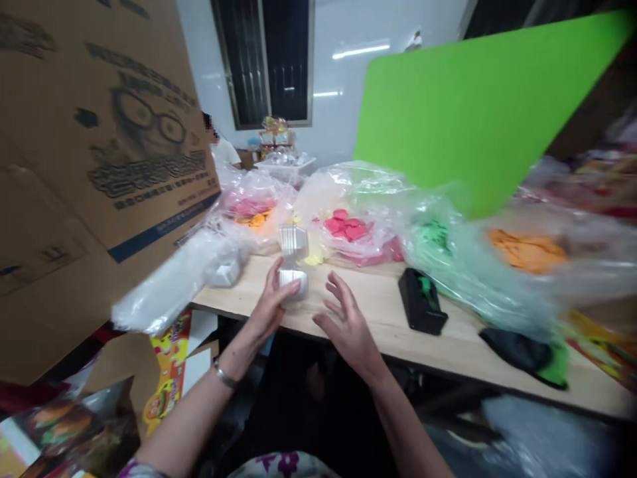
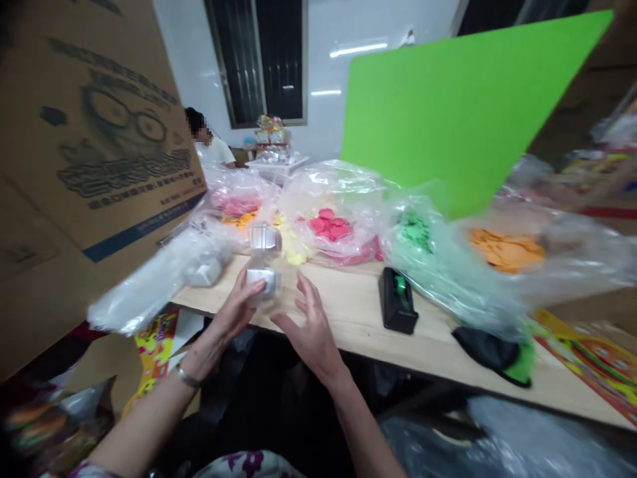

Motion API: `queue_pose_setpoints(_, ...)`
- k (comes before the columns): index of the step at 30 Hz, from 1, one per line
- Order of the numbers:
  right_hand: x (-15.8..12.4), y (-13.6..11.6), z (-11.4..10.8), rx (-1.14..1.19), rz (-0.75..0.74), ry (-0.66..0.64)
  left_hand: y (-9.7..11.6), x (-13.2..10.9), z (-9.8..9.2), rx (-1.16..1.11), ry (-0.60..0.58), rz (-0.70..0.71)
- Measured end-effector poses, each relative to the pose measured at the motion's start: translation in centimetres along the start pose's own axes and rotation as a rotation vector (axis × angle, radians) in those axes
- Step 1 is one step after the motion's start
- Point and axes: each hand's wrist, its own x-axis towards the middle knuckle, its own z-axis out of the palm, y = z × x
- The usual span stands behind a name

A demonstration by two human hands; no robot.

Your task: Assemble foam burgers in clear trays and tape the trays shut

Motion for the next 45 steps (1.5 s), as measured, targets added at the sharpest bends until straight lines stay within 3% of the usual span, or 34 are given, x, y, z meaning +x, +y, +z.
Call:
queue_pose_setpoints(2,-0.1,0.2,0.1,-0.012,0.024,0.021,-2.3,-1.8,2.6,-0.155,-0.077,-0.060)
queue_pose_setpoints(5,-1.3,0.6,-1.1,-0.033,0.094,0.066,-4.1,-3.3,4.5,-0.270,-0.166,-0.177)
queue_pose_setpoints(10,-3.6,0.2,-3.1,0.076,0.217,0.065,-5.2,-3.7,5.6,-0.265,-0.210,-0.236)
queue_pose_setpoints(17,-4.1,1.0,-3.7,0.197,0.257,0.098,-6.1,-3.3,5.8,-0.233,-0.245,-0.245)
queue_pose_setpoints(22,-4.0,1.9,-4.8,0.055,0.190,0.097,-5.9,-2.4,4.7,-0.148,-0.307,-0.282)
queue_pose_setpoints(29,-4.8,2.2,-3.6,-0.795,-0.341,-0.032,-5.7,-2.2,3.5,-0.129,-0.297,-0.336)
queue_pose_setpoints(34,-4.8,1.8,-3.3,-1.072,-0.331,-0.127,-5.0,-2.7,2.5,-0.160,-0.355,-0.407)
queue_pose_setpoints(37,-4.3,1.1,-4.5,-1.044,-0.370,-0.153,-4.3,-2.8,1.2,-0.166,-0.397,-0.492)
queue_pose_setpoints(40,-3.7,0.0,-7.5,-0.902,-0.408,-0.130,-3.5,-2.4,-1.3,-0.183,-0.406,-0.634)
queue_pose_setpoints(42,-3.3,-0.7,-9.6,-0.778,-0.307,0.047,-3.0,-2.0,-3.5,-0.193,-0.370,-0.686)
queue_pose_setpoints(45,-2.7,-0.6,-11.0,-0.534,-0.009,0.322,-2.4,-1.8,-5.8,-0.230,-0.325,-0.658)
